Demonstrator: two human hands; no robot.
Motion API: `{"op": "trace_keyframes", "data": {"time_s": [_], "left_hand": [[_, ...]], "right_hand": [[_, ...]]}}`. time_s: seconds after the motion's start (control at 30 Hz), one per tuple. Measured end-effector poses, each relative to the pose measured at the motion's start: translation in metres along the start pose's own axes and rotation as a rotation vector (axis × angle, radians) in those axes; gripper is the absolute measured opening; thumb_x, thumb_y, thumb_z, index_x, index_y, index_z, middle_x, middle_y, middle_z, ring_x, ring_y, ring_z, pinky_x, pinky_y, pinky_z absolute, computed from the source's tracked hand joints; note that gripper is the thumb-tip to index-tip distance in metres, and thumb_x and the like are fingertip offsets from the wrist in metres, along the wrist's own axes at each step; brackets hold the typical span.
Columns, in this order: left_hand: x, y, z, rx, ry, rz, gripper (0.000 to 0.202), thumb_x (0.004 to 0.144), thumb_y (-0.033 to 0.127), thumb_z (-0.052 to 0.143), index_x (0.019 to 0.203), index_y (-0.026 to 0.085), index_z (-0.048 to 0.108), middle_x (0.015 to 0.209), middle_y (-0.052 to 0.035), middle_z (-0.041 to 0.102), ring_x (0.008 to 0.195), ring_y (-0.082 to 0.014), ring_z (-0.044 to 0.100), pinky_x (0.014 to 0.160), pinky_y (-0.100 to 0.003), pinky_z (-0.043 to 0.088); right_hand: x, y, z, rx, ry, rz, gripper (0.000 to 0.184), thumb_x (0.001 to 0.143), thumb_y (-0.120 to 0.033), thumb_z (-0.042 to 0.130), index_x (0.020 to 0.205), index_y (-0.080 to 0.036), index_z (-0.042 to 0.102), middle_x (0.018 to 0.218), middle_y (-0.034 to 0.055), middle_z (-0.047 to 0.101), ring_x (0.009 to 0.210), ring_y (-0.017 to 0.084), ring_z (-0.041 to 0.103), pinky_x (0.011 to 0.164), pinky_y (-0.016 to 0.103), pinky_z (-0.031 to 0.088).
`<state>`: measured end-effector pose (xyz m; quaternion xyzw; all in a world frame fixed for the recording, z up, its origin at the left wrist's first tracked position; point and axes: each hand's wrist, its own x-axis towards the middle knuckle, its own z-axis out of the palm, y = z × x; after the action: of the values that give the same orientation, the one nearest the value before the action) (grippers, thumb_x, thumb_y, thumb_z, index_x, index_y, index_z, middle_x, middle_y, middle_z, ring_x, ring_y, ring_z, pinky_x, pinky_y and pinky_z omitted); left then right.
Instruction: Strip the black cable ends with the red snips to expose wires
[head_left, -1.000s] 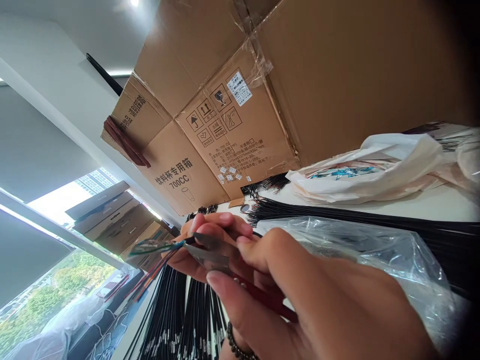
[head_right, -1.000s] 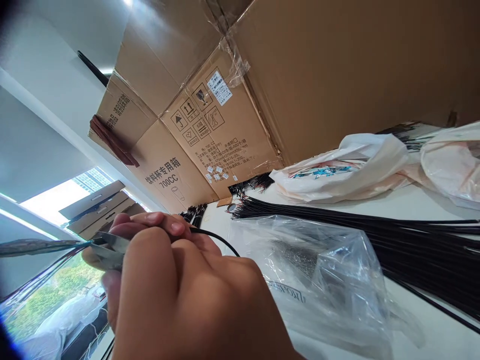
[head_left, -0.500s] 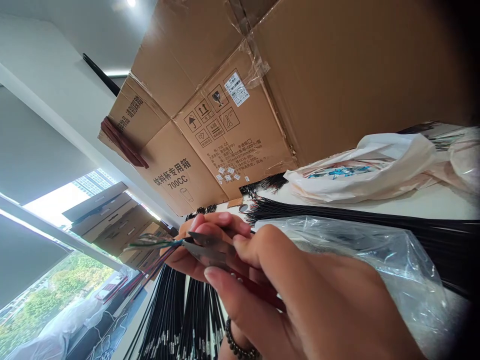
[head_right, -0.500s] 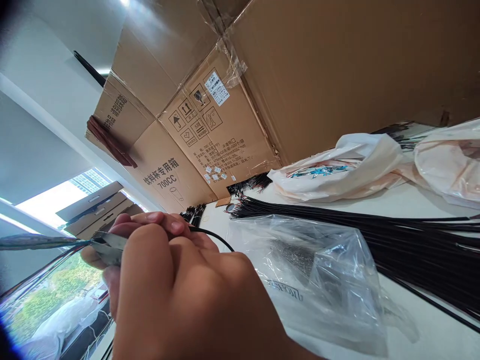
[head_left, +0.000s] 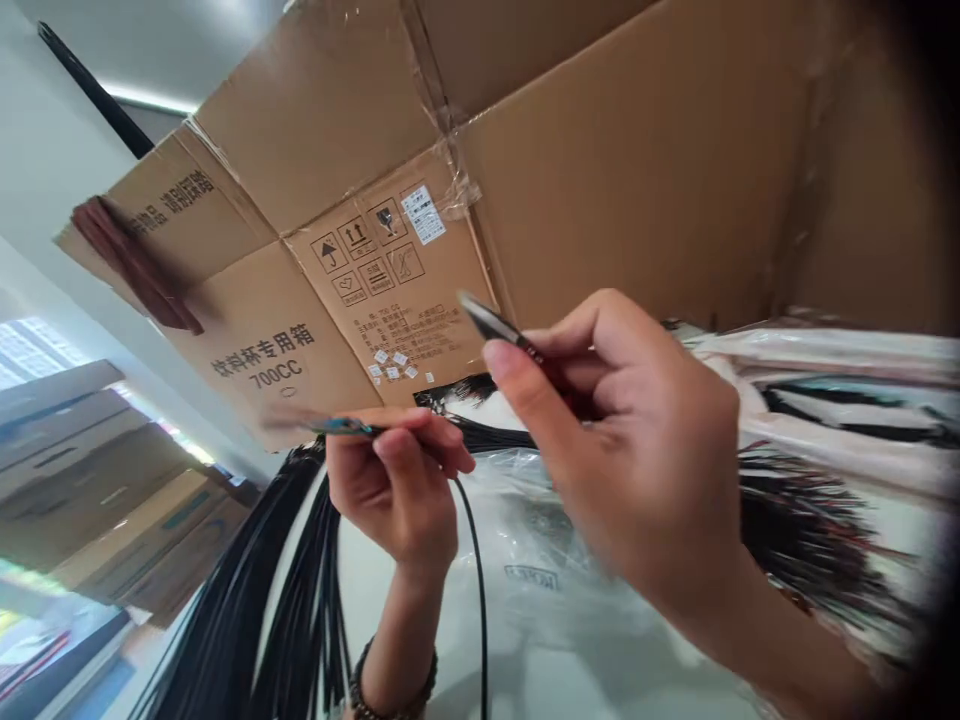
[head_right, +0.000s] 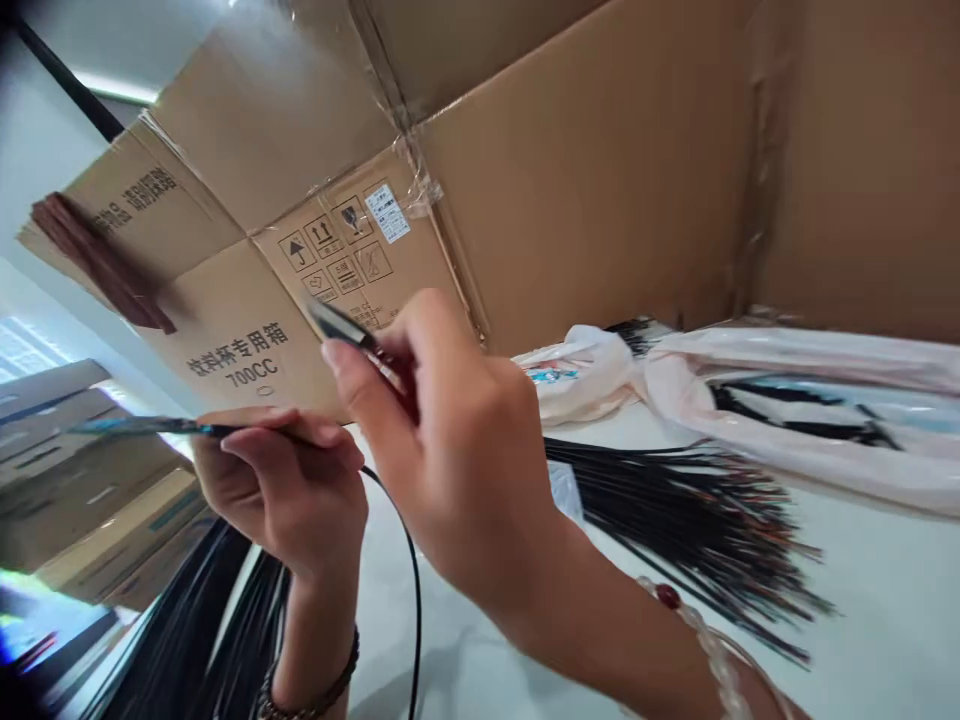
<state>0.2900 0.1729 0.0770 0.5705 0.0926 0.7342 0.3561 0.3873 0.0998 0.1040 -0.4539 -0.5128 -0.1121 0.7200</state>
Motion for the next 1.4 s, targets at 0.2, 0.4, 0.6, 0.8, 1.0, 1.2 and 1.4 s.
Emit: {"op": "trace_keyframes", "data": {"time_s": [0.2,0.4,0.6,0.8,1.0,1.2,1.4], "left_hand": [[0.008,0.001,0.001,0.051,-0.235,-0.093,0.036,0.093,0.043,0.056,0.071,0.016,0.065,0.054,0.0031,0.06,0.036,-0.003,0.045,0.036,-0.014,0.033],[0.001,-0.005,0.001,0.307,-0.257,-0.076,0.036,0.092,0.043,0.057,0.068,0.017,0.061,0.049,0.0043,0.048,0.043,-0.0048,0.038,0.04,-0.016,0.03],[0.004,-0.003,-0.002,0.424,-0.34,-0.13,0.038,0.095,0.04,0.05,0.066,0.018,0.058,0.053,0.0024,0.047,0.049,-0.0081,0.039,0.046,-0.021,0.03],[0.018,0.002,-0.007,0.024,-0.608,-0.541,0.045,0.09,0.056,0.053,0.067,0.017,0.052,0.05,0.0029,0.051,0.039,-0.0041,0.028,0.039,-0.018,0.02],[0.028,-0.011,-0.022,-0.505,-0.79,-1.139,0.049,0.079,0.049,0.071,0.06,0.02,0.036,0.035,0.0123,0.021,0.034,-0.0018,0.006,0.033,-0.014,0.012],[0.027,-0.018,-0.019,-0.51,-0.778,-1.136,0.043,0.08,0.049,0.07,0.065,0.019,0.043,0.039,0.0126,0.024,0.035,-0.0014,0.006,0.033,-0.013,0.011],[0.014,-0.003,-0.005,0.35,-0.43,-0.322,0.02,0.089,0.04,0.06,0.09,0.021,0.055,0.057,0.0056,0.055,0.049,-0.0066,0.047,0.047,-0.016,0.033]], "right_hand": [[0.013,0.006,0.0,0.468,-0.102,0.325,0.03,0.076,-0.036,0.078,0.079,-0.021,0.053,0.054,-0.0084,0.054,0.043,0.005,0.045,0.037,0.016,0.033],[0.004,0.007,0.013,0.49,-0.181,0.4,0.02,0.076,-0.03,0.076,0.075,-0.018,0.06,0.057,-0.0076,0.051,0.049,0.005,0.042,0.044,0.017,0.039],[0.005,0.015,0.013,0.374,-0.204,0.31,0.02,0.083,-0.029,0.065,0.07,-0.019,0.055,0.059,-0.0053,0.051,0.053,0.007,0.041,0.048,0.02,0.036],[0.019,0.028,0.006,0.469,-0.361,0.33,0.019,0.079,-0.036,0.07,0.075,-0.019,0.061,0.065,-0.0023,0.057,0.06,0.01,0.05,0.054,0.022,0.043],[0.026,0.027,0.0,0.5,-0.444,0.398,0.018,0.073,-0.029,0.073,0.068,-0.017,0.06,0.058,-0.0062,0.047,0.053,0.006,0.038,0.053,0.021,0.038],[0.026,0.033,0.0,0.426,-0.418,0.414,0.017,0.072,-0.03,0.072,0.069,-0.017,0.061,0.06,-0.0047,0.051,0.054,0.007,0.04,0.053,0.022,0.037],[0.023,0.03,0.003,0.403,-0.382,0.403,0.018,0.078,-0.033,0.068,0.077,-0.017,0.059,0.064,-0.0031,0.057,0.055,0.008,0.046,0.052,0.021,0.04]]}}
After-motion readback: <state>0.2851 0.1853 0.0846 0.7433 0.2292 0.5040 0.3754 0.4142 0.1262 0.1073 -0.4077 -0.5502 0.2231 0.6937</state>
